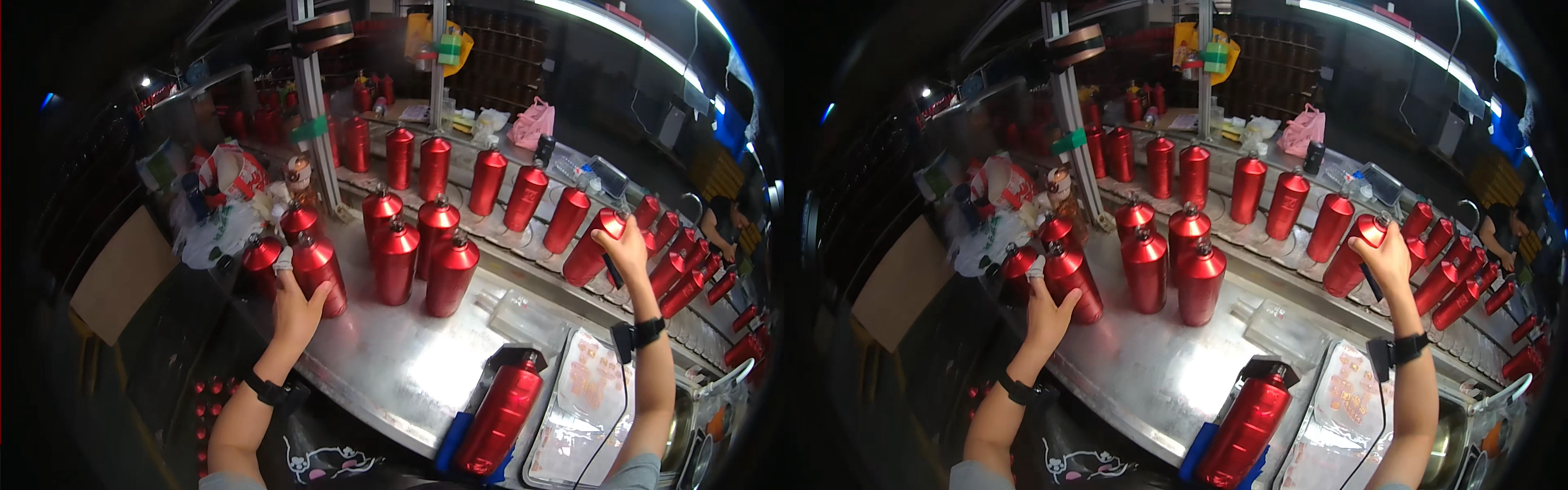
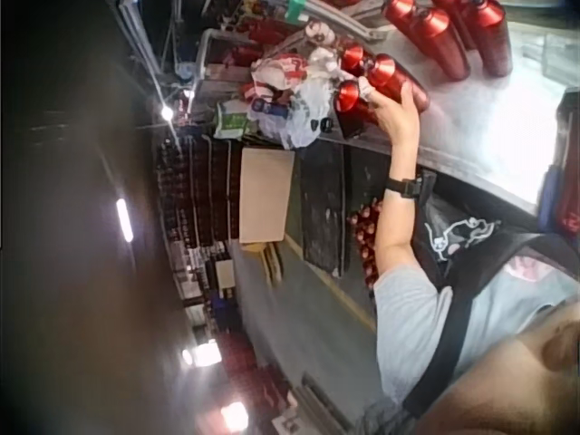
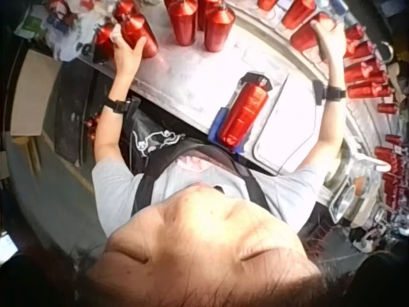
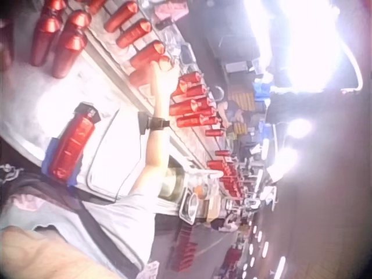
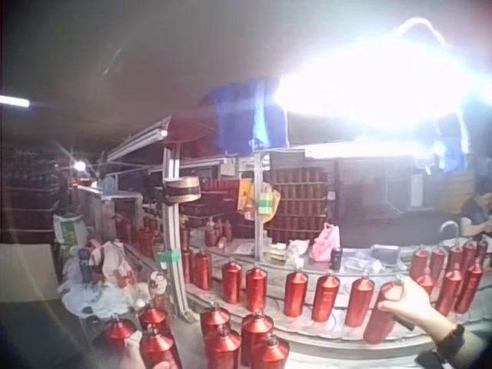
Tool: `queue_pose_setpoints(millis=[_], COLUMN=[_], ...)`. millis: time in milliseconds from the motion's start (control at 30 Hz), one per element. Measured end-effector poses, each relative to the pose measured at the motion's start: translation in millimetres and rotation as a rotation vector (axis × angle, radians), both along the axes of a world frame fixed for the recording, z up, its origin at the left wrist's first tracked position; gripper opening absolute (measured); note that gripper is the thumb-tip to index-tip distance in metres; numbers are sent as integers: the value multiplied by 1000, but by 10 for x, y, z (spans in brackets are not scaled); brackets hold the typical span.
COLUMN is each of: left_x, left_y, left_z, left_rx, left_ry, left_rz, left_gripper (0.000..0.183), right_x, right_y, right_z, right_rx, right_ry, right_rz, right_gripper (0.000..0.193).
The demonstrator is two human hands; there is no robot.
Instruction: The recorder applies labels to red metal bottles at a factory workstation.
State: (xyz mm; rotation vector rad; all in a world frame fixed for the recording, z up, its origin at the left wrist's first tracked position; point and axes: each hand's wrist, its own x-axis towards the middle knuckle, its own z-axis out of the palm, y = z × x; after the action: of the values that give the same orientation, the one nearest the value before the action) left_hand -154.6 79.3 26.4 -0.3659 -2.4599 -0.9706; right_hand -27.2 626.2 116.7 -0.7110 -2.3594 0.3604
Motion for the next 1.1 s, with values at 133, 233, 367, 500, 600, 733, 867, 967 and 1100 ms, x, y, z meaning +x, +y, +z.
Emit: queue_pose_setpoints(millis=[133, 233, 367, 500, 600, 733, 867, 967, 1100], left_x=[290, 768, 1288, 1444, 1230, 689, 362, 237, 264], left_y=[37, 463, 952, 768, 352, -76, -229, -231, -152], left_z=[111, 582, 728, 573, 210, -156, -398, -527, -555], left_rx=[-27, 329, 325, 486, 601, 424, 461, 390, 308], left_ry=[23, -48, 48, -130, -108, 180, 172, 252, 288], left_rz=[34, -403, -836, -909, -630, -215, -11, -45, -1], left_gripper=[71, 77, 112, 118, 108, 102, 96, 97, 99], right_x=[318, 453, 606, 655, 852, 1184, 1554, 2011, 2629], right_y=[-848, -1495, -2440, -2675, -2546, -2051, -1484, -1253, -980], right_z=[428, 584, 671, 523, 574, 311, -96, -360, -730], right_rx=[-136, -319, -370, -133, -248, -631, -648, -695, -734], right_ry=[78, 105, -30, -221, -166, -57, 41, 62, 44], right_rz=[340, 716, 1081, 1133, 977, 669, 414, 241, 104], right_gripper=[65, 63, 71, 96, 95, 61, 33, 25, 23])
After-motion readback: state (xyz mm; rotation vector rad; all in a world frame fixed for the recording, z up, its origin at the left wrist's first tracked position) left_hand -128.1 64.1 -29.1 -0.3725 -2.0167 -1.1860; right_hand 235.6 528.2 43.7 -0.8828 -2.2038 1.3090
